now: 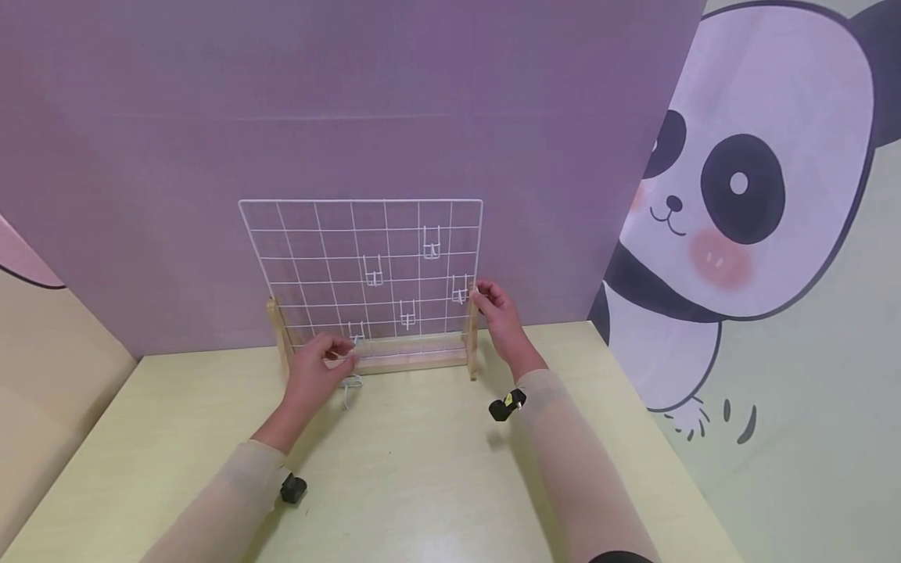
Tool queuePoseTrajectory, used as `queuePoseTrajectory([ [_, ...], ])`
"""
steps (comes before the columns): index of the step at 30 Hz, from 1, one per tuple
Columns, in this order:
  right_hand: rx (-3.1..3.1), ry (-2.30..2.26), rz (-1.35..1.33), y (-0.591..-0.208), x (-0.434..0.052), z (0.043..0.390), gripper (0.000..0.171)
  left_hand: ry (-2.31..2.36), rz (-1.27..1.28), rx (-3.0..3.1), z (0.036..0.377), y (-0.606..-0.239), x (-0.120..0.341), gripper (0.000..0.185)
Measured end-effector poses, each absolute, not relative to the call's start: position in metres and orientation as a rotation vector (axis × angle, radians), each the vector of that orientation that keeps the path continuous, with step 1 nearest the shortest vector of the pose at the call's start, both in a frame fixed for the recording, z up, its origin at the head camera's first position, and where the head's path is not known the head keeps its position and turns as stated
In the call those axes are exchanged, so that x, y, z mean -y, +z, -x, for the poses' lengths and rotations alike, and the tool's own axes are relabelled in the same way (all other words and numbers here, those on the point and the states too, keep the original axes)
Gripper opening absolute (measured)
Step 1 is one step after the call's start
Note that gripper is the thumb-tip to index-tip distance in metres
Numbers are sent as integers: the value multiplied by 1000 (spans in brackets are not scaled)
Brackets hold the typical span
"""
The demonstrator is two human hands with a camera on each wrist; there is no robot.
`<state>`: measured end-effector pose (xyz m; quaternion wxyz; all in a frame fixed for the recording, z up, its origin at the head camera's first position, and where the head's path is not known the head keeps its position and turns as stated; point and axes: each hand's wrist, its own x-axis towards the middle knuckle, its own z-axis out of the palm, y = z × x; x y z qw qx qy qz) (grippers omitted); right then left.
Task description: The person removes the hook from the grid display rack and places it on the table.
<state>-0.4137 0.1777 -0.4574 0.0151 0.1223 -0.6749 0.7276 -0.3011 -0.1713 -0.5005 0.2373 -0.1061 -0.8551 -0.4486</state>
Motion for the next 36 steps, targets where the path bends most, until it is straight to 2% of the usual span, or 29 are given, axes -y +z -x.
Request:
queuePoseTrajectory([
  [15,2062,2295,-388,-458,-177,411,21,-1277,317,2303,305,-503,172,11],
  [36,2092,2255,-414,-457,-178,409,26,-1175,288,2221,309,-491,170,8],
])
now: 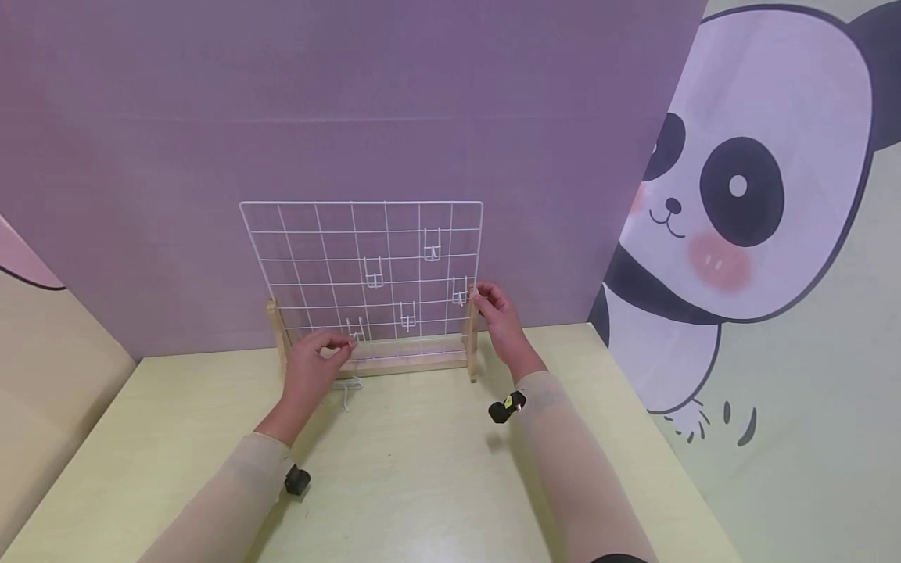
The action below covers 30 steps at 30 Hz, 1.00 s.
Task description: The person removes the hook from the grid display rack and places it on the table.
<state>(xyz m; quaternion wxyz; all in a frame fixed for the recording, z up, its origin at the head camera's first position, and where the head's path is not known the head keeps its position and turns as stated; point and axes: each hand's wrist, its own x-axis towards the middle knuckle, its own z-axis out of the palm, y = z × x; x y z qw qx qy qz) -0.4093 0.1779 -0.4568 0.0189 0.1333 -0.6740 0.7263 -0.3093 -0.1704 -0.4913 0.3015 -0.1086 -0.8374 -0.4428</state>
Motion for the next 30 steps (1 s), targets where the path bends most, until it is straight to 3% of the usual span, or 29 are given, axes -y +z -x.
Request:
queuePoseTrajectory([
  [30,2096,2260,-403,-456,-178,410,27,-1029,518,2097,302,-460,172,17],
])
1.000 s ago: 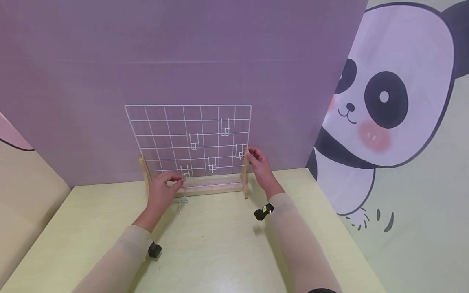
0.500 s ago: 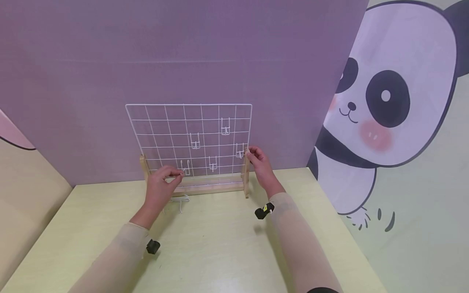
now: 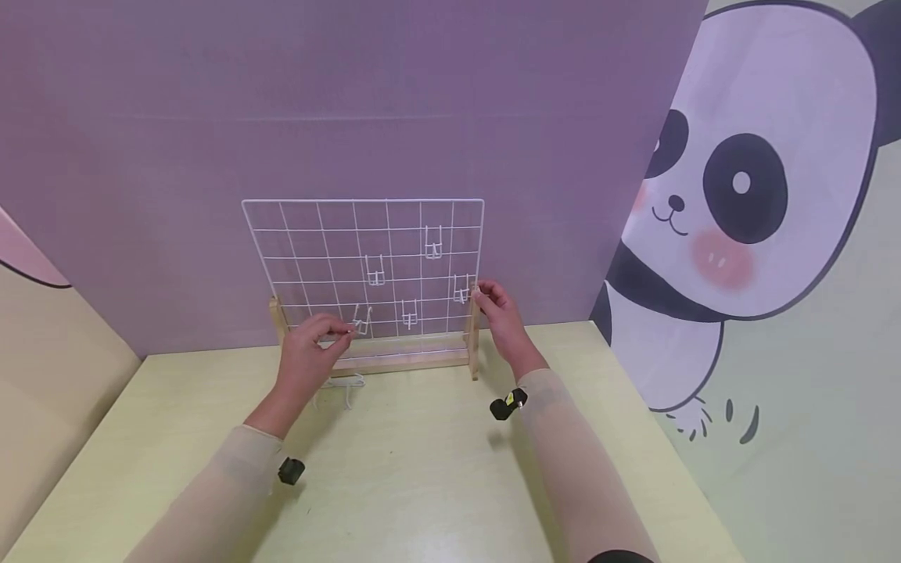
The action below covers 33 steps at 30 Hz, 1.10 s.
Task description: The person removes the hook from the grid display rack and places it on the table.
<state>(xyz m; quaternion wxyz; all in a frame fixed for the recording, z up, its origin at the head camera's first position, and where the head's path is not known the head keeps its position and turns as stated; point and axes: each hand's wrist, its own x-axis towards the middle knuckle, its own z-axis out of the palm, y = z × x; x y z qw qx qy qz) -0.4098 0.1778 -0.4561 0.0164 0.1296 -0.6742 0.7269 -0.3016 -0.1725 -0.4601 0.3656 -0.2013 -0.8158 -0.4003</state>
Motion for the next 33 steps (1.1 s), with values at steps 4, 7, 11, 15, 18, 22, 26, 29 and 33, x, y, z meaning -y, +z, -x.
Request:
queuePoseTrajectory([
  [4,2073,2266,-410,-455,-177,410,23,-1029,539,2090,301,-457,172,17],
  [7,2051,2274,-421,-456,-176,411,22,-1016,555,2090,300,-454,171,17],
  [11,2039,2280,-425,-457,-176,410,21,-1007,581,2085,299,-451,170,16],
  [15,2051,2274,-419,-456,-176,408,22,-1005,619,2068,299,-450,169,18],
  [18,2058,2271,-421,-456,-176,408,23,-982,645,2058,300,-450,168,18],
  [22,2057,2279,-423,-457,-176,410,24,-950,659,2086,300,-450,167,18],
  [26,2050,2282,-421,-458,-176,410,22,-913,672,2143,300,-451,167,18],
  [29,2040,2288,-429,-458,-176,410,21,-885,681,2174,299,-452,166,17],
  [33,2026,2303,-434,-457,-175,410,22,-858,692,2194,296,-451,165,16],
])
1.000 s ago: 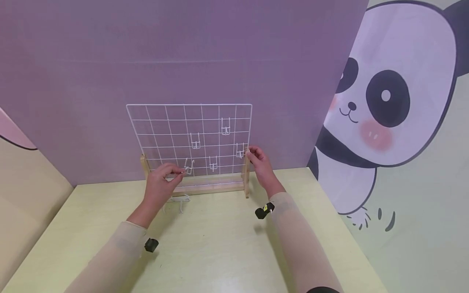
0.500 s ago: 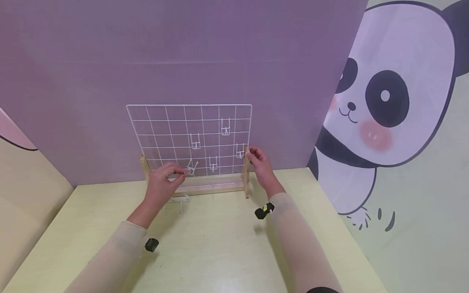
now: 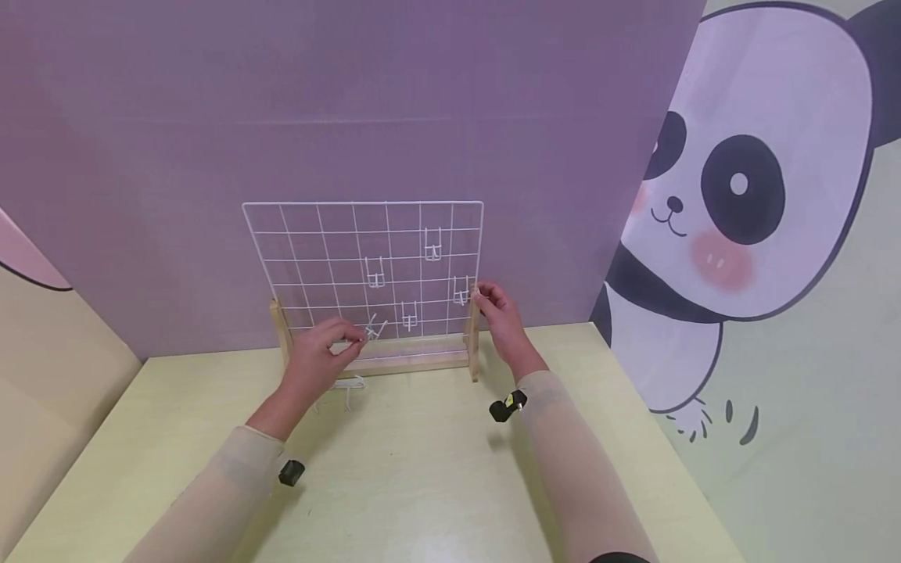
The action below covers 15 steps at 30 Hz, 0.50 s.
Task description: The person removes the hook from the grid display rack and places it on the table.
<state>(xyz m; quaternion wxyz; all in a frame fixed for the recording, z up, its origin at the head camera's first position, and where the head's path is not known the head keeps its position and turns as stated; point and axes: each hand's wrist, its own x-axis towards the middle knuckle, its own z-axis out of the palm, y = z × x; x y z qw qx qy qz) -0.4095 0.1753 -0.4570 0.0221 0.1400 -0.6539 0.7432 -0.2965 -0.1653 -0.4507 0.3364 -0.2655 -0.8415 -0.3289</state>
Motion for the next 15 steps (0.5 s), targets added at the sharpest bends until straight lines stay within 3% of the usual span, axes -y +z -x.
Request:
queuePoseTrajectory([
  [15,2089,2267,-389,-456,-176,408,26,-821,711,2289,299,-460,167,15],
])
